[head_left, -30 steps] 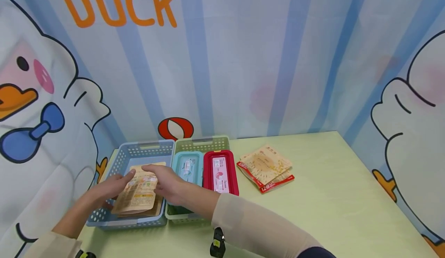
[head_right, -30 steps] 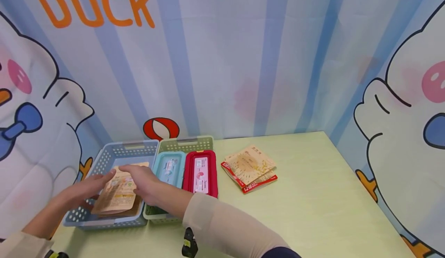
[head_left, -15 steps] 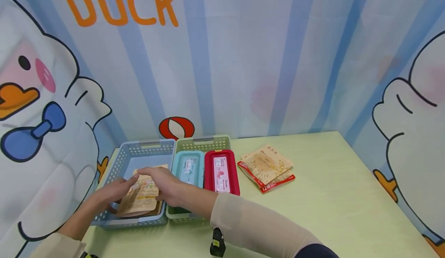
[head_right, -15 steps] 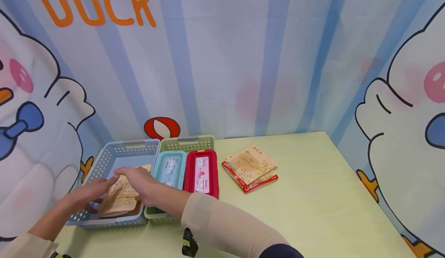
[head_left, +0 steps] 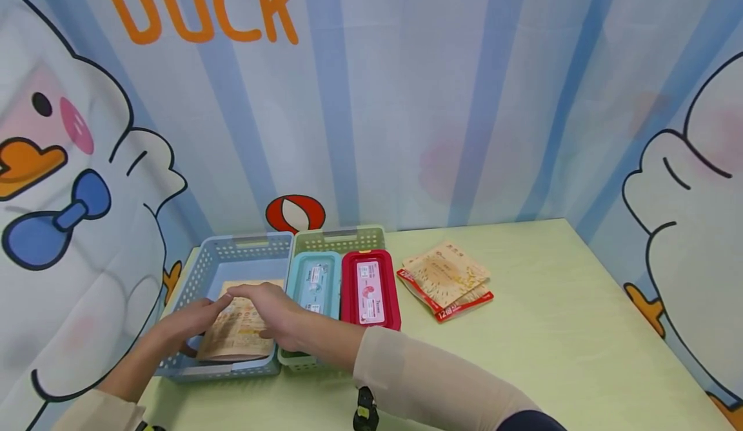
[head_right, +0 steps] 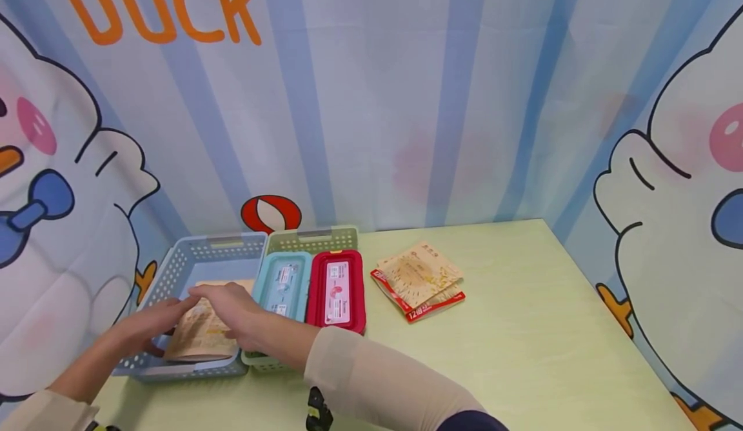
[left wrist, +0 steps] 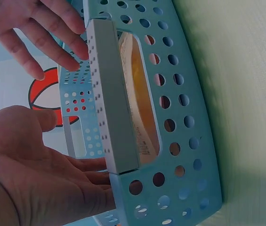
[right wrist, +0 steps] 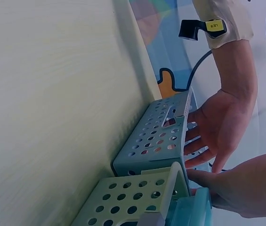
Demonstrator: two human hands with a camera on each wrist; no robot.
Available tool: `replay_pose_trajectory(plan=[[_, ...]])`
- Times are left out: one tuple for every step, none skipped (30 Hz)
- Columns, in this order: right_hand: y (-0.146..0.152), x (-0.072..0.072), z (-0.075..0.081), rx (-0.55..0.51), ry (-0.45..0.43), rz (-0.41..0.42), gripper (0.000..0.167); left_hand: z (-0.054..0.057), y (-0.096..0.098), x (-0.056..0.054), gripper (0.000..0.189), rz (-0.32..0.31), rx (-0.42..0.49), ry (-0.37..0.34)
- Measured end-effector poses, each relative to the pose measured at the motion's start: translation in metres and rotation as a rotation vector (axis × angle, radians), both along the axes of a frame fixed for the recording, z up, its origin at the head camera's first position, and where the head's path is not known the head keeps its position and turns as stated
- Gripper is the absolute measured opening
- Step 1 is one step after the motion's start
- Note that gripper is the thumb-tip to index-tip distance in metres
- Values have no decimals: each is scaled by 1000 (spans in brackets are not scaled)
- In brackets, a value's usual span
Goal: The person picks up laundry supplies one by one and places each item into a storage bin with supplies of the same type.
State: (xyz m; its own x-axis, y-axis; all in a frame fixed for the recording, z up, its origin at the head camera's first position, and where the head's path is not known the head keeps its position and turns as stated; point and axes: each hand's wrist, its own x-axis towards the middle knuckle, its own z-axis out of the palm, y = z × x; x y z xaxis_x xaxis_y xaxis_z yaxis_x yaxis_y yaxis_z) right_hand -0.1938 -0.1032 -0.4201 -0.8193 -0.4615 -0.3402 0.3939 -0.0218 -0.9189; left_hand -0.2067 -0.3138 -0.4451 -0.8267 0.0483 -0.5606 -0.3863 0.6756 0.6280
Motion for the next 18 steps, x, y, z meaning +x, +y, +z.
replay_pose_trajectory(plan=[[0,0,0,-9,-3,7,40,0,0,0,107,0,-5,0],[1,0,0,-16,-5,13,40,0,0,0,108,-1,-11,2],[2,0,0,-22,-5,20,41,0,0,0,108,-3,-13,2],[2,0,1,-28,-7,27,41,1,1,0,109,-6,-18,2],[3,0,1,-33,-9,33,40,1,1,0,109,-10,-25,4],[3,-1,2,-37,-10,37,39,1,1,0,109,-14,-34,7],[4,-1,2,-43,-15,40,39,2,1,0,109,-27,-50,19],[5,-1,3,-44,-17,41,38,3,2,0,109,-38,-68,34],[6,-2,4,-49,-20,42,38,4,2,0,109,-58,-98,56],[8,-3,5,-52,-25,40,38,6,4,0,108,-77,-130,84],[10,-4,5,-53,-27,37,39,7,5,0,107,-96,-163,112],[12,-5,6,-57,-30,36,42,9,6,1,105,-114,-195,141],[14,-6,8,-64,-32,38,43,11,8,1,104,-132,-225,173],[17,-8,9,-67,-32,39,47,12,10,1,103,-146,-246,202],[20,-9,11,-70,-29,44,49,14,11,1,102,-159,-264,230],[23,-11,13,-73,-26,53,51,16,13,1,101,-166,-266,254],[26,-12,14,-74,-20,68,53,17,14,1,101,-176,-271,277],[29,-14,16,-76,-16,86,55,19,16,0,101,-184,-271,305]])
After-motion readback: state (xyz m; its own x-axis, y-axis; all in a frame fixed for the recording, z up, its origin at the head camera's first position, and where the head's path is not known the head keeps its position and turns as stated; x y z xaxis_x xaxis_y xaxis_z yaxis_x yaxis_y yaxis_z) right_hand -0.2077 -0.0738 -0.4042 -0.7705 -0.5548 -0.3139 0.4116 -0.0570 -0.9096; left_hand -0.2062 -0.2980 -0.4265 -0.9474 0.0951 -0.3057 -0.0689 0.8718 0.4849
